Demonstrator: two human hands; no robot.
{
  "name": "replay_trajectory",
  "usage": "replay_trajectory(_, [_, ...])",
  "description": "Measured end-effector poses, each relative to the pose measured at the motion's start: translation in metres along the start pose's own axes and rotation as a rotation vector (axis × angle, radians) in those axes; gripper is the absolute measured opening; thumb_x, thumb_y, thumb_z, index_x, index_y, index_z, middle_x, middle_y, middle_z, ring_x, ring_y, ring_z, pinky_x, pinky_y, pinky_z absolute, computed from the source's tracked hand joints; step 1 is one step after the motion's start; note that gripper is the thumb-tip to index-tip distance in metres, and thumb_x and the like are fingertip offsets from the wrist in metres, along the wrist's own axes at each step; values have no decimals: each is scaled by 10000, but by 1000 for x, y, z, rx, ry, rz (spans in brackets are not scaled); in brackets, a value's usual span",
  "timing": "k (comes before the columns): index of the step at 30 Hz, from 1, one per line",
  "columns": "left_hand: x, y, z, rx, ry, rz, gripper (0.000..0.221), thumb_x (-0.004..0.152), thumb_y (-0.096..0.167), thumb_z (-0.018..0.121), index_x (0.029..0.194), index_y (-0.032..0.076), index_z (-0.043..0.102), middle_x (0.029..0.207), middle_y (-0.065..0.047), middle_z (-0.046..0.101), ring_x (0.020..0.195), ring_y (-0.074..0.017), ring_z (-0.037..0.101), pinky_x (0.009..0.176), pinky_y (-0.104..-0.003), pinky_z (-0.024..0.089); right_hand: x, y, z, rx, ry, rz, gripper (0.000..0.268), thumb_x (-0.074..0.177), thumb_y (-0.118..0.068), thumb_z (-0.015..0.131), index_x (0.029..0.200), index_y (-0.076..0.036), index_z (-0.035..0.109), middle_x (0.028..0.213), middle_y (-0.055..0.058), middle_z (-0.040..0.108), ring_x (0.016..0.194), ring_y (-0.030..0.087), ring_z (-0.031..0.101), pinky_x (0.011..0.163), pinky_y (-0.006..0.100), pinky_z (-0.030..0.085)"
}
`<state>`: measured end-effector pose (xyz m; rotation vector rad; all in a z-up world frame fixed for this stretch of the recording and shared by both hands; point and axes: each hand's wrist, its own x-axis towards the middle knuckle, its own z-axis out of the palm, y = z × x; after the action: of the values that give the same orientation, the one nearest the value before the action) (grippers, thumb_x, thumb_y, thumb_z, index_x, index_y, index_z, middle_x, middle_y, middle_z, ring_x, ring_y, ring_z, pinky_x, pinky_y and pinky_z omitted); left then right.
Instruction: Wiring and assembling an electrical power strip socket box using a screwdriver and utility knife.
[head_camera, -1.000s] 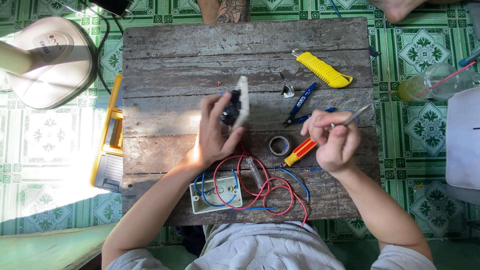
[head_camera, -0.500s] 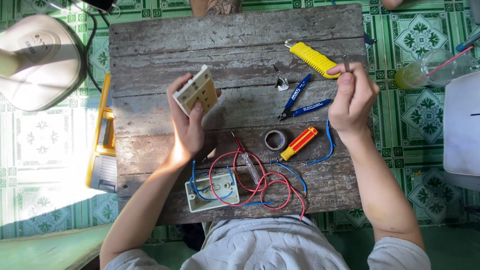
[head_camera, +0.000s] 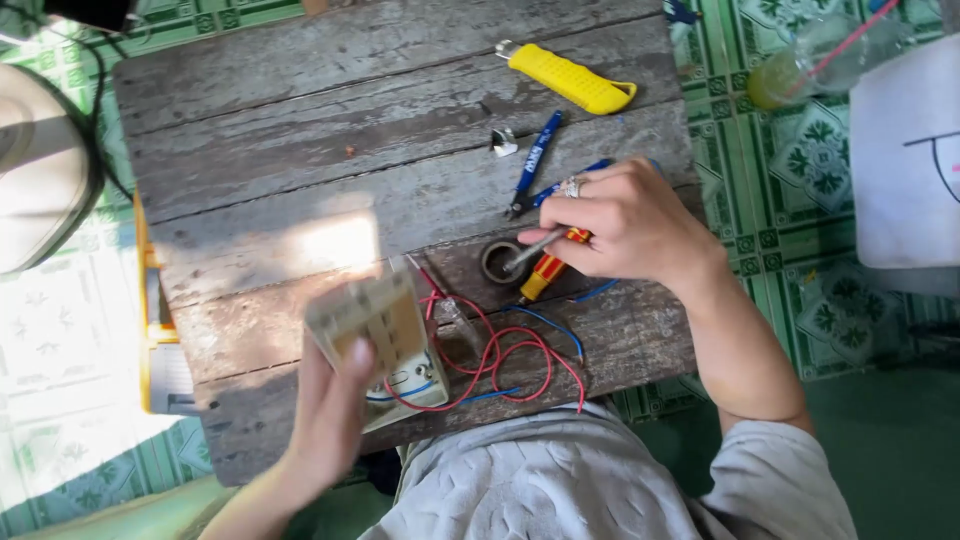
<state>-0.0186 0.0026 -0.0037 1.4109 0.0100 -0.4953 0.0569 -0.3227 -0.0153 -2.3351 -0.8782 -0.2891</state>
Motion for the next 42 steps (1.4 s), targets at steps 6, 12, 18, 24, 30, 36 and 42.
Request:
replay_trajectory(6, [-16,-47,11,473,-12,372,521,947,280,524,1367,1,392,1237,-200,499,1106,-307,499,1003,-436,418,-10,16,-10,-179,-50,137,119,809,-102,847,809,-107,729,523,2,555,437,156,493,475,340,347])
replay_trajectory(12, [6,-64,10,496,15,515,512,954,276,507,1357,-19,390,1315,-216,481,1212,-346,481,1078,-463,391,-11,19,-7,-172,33,129,125,827,-103,879,824,-120,755,504,-18,527,412,138,435,454,325,280])
replay_trajectory(18, [45,-42,20,508,-54,540,487,964,229,516,1371,-7,391,1230,-198,502,1069,-296,519,970,-418,447,-14,26,-1,-127,206,190,161,884,12,887,805,-55,764,542,-28,582,438,86,427,438,258,206])
replay_trajectory(24, [87,-45,14,536,-7,731,497,924,185,514,1372,18,378,1231,-199,485,1082,-312,514,958,-448,440,-15,41,-1,-87,278,374,184,1026,43,796,852,32,737,589,28,562,462,116,403,448,251,219])
replay_trajectory(30, [89,-36,9,404,-3,967,477,1023,136,530,1449,213,330,1377,-132,385,1249,-401,597,1076,-524,554,-17,54,-1,-241,188,499,148,1021,-8,729,881,34,752,741,67,620,541,163,456,468,306,309])
replay_trajectory(36, [108,-21,-36,527,257,1348,500,1061,308,480,1429,27,292,1206,-285,406,1069,-504,608,947,-619,554,-3,37,12,-72,250,324,60,955,-3,803,972,-45,764,703,88,604,617,291,604,618,370,496])
replay_trajectory(42, [110,-22,-50,620,308,1201,448,1093,244,492,1412,-49,376,1250,-235,443,1215,-430,540,1025,-553,486,1,18,36,-105,173,155,20,931,-84,797,948,-86,788,801,52,674,656,244,650,617,327,532])
